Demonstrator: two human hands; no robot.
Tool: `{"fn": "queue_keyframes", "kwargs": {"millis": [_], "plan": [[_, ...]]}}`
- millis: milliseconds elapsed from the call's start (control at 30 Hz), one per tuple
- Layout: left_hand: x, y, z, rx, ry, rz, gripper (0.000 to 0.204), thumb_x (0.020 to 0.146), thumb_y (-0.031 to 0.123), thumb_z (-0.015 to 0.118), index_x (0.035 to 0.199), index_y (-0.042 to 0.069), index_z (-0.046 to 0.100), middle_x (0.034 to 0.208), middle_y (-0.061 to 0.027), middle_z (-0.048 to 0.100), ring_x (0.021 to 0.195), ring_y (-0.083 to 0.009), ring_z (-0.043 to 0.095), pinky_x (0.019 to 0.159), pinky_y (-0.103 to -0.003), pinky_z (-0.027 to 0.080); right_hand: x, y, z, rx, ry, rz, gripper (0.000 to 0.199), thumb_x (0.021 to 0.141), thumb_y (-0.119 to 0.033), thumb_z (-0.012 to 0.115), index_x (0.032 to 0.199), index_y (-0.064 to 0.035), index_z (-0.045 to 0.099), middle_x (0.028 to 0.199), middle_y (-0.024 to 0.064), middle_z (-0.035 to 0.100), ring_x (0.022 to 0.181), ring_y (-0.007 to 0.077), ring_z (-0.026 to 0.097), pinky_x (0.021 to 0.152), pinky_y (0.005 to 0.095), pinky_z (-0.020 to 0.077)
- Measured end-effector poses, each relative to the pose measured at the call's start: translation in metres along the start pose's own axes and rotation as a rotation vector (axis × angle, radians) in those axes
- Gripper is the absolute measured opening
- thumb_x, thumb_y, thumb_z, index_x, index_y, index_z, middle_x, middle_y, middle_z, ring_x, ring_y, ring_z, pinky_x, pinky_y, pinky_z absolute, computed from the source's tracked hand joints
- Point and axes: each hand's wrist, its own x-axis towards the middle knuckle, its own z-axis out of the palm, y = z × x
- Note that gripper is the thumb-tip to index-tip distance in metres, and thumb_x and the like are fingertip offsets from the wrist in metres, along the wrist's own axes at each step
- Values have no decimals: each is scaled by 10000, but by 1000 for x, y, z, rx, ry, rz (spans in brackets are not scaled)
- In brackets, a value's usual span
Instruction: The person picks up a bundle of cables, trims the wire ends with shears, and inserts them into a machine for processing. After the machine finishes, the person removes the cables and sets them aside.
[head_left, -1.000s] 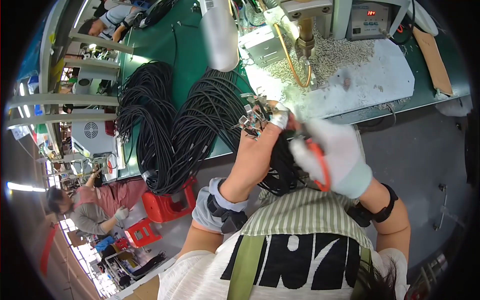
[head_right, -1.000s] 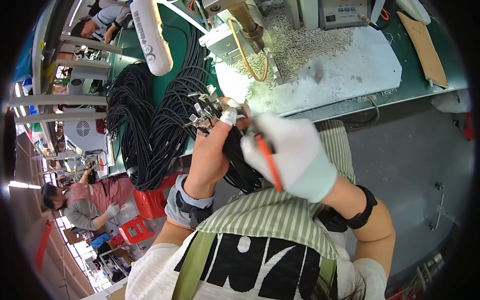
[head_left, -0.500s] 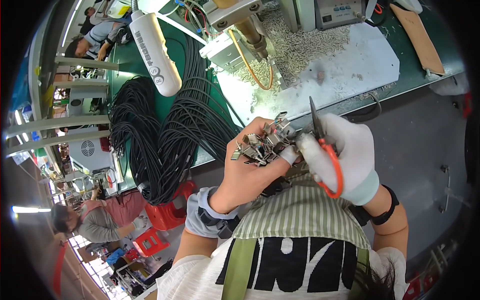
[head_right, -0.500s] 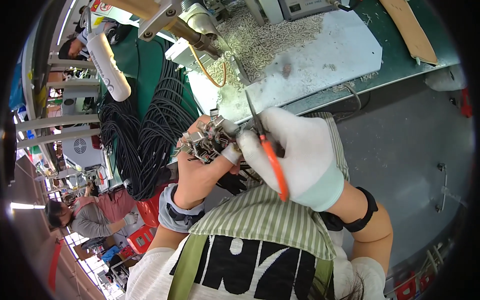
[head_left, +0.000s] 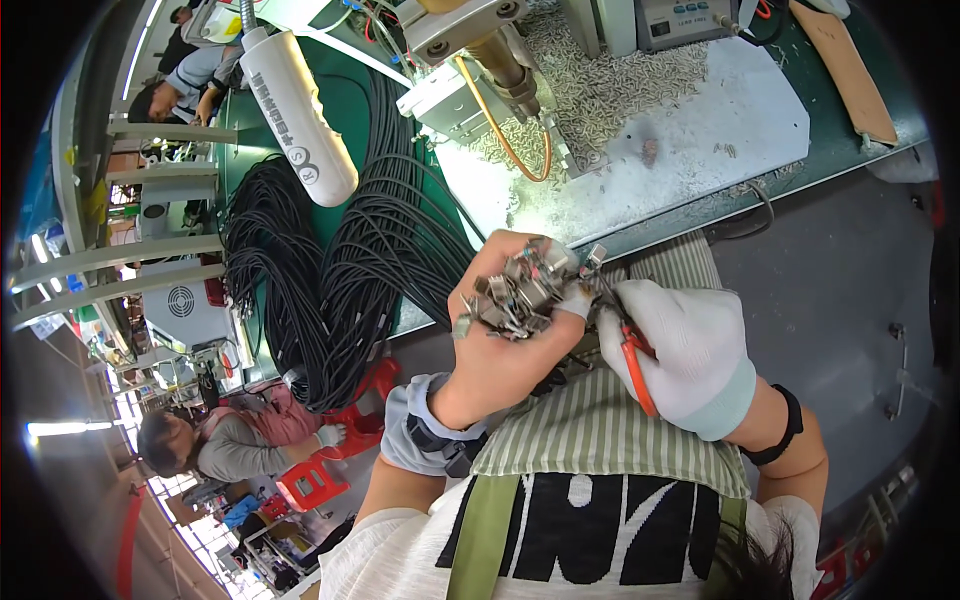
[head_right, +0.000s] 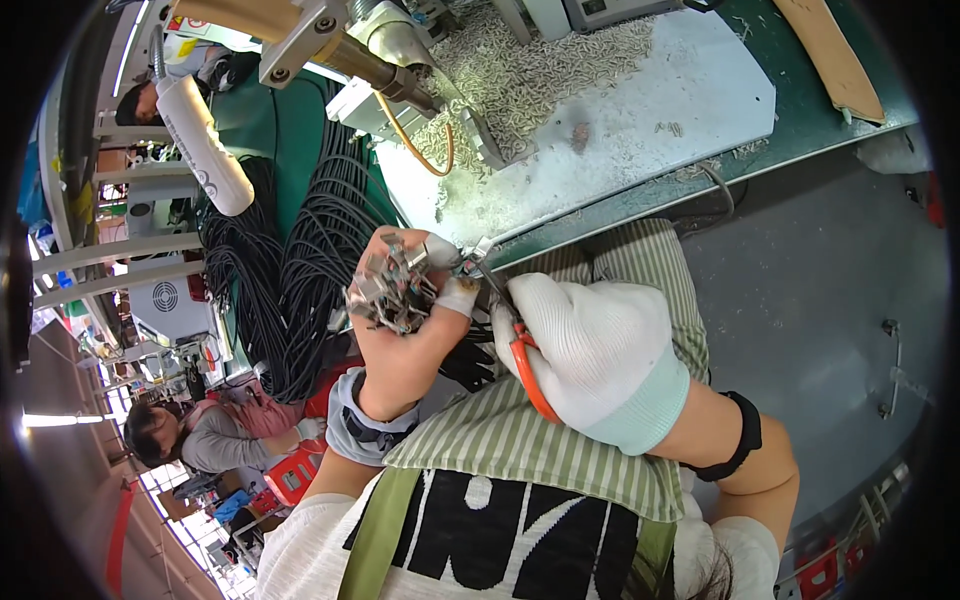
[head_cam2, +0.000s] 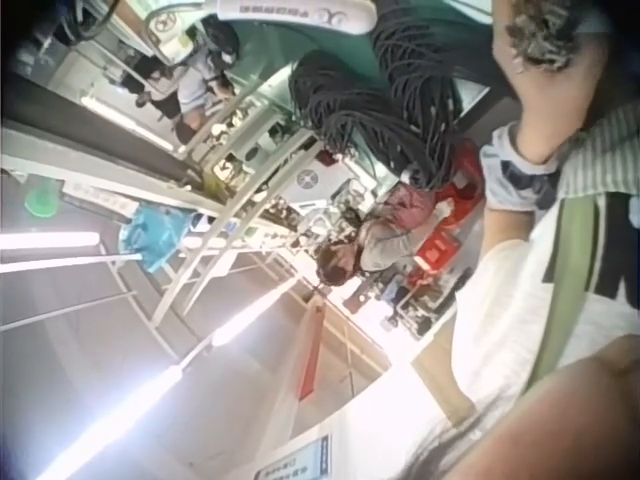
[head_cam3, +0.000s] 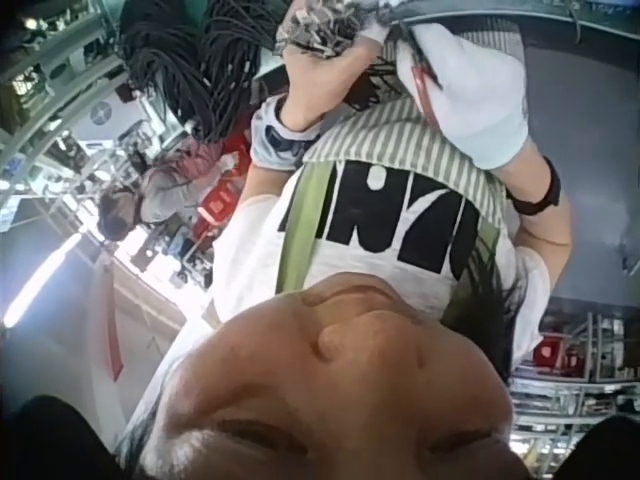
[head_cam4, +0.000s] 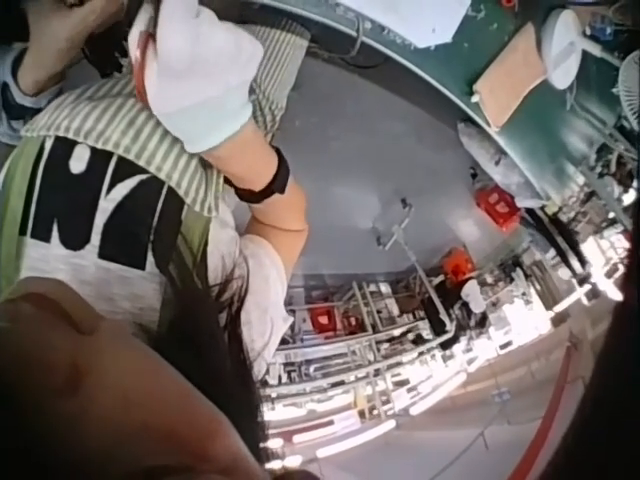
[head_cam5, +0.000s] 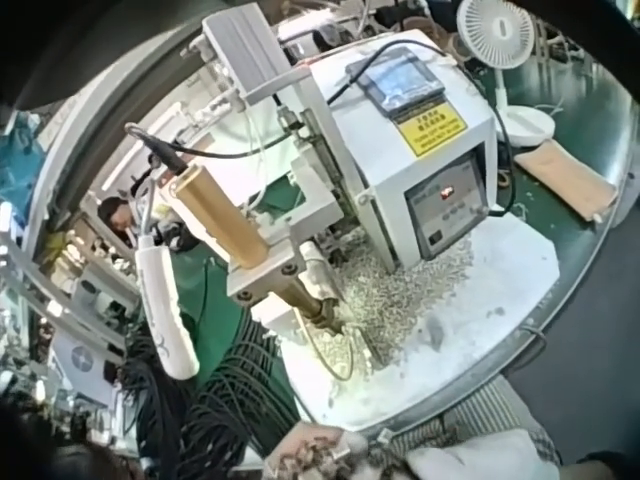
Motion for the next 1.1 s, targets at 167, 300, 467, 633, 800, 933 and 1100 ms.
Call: {"fn": "queue_keyframes", "kwargs": {"millis": [167, 300, 467, 633, 800, 933, 1100], "plan": [[0, 10, -17, 125, -263, 70, 281, 724, -47, 664, 977, 4, 552, 786, -15, 611, 703, -69, 572, 676, -210, 469, -4, 1, 8, 122, -8, 52, 117, 726, -88, 682, 764, -71, 573, 536, 59, 514, 449, 232, 545, 424, 334, 421], [-5, 6, -15, -85, -174, -112, 267, 729, -52, 676, 968, -4, 568, 838, -26, 639, 760, -73, 596, 729, -212, 479, -2, 0, 3, 137, -53, 37, 129, 724, -98, 691, 771, -68, 575, 549, 66, 517, 468, 244, 543, 436, 341, 419], [-6, 4, -7, -133, -39, -252, 200, 728, -7, 705, 887, -10, 584, 757, 16, 607, 663, -26, 532, 593, -190, 439, 2, 1, 8, -44, 81, -24, 144, 728, -118, 697, 766, -68, 568, 566, 75, 519, 494, 260, 538, 456, 351, 423], [-3, 13, -5, -150, -49, -409, 165, 750, 14, 713, 869, -11, 601, 734, 19, 599, 635, -19, 520, 552, -187, 421, 2, 1, 7, -179, 56, -16, 129, 728, -107, 686, 796, -36, 603, 591, 94, 531, 508, 272, 543, 481, 350, 433], [2, 6, -8, -306, -99, -639, 126, 778, 30, 692, 869, -15, 616, 714, 17, 597, 572, -24, 505, 493, -193, 390, 2, 5, 4, 203, -148, 184, 187, 791, -181, 658, 733, -35, 556, 581, 122, 525, 511, 308, 543, 472, 356, 419], [5, 1, -9, -278, -85, -671, 115, 818, 57, 659, 902, -5, 611, 664, 11, 563, 493, -44, 457, 453, -207, 349, -1, 13, 7, 333, -213, 258, 231, 824, -185, 631, 705, -13, 533, 561, 146, 499, 485, 297, 551, 460, 356, 410], [30, -40, -34, -637, 51, -737, 90, 844, 60, 598, 917, 10, 583, 606, 7, 490, 461, -69, 398, 442, -225, 326, 19, 37, -13, 374, -159, 476, 241, 877, -200, 578, 717, -19, 574, 526, 50, 530, 407, 108, 494, 421, 253, 392]]}}
